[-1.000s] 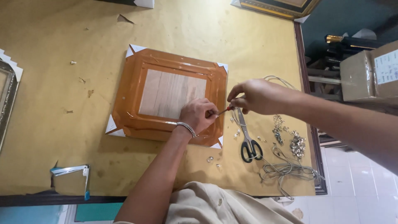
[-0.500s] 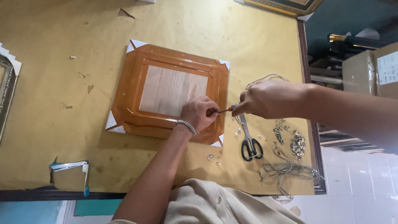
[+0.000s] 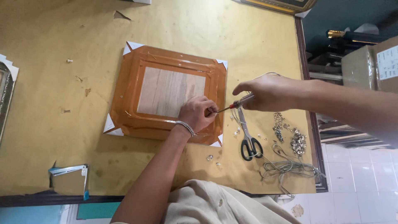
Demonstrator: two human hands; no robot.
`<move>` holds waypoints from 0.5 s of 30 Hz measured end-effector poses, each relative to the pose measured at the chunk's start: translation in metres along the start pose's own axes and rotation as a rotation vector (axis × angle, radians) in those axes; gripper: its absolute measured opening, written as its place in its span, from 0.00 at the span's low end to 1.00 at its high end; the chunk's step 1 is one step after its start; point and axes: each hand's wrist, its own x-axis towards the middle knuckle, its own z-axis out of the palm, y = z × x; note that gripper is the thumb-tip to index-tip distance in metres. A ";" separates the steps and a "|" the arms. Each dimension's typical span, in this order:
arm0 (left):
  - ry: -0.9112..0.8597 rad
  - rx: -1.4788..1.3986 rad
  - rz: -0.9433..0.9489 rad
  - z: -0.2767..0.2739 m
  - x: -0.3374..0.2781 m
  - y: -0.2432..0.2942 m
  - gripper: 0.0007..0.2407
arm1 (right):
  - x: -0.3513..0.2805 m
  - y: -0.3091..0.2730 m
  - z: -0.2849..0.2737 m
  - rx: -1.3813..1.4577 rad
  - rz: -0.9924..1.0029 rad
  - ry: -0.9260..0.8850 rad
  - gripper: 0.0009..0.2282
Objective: Attaching metal hanging hardware to the back of a wooden picture frame using a manual screwdriver.
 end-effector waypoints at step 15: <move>-0.081 -0.054 -0.058 -0.005 0.006 -0.001 0.03 | 0.012 0.016 0.006 -0.158 -0.548 0.094 0.17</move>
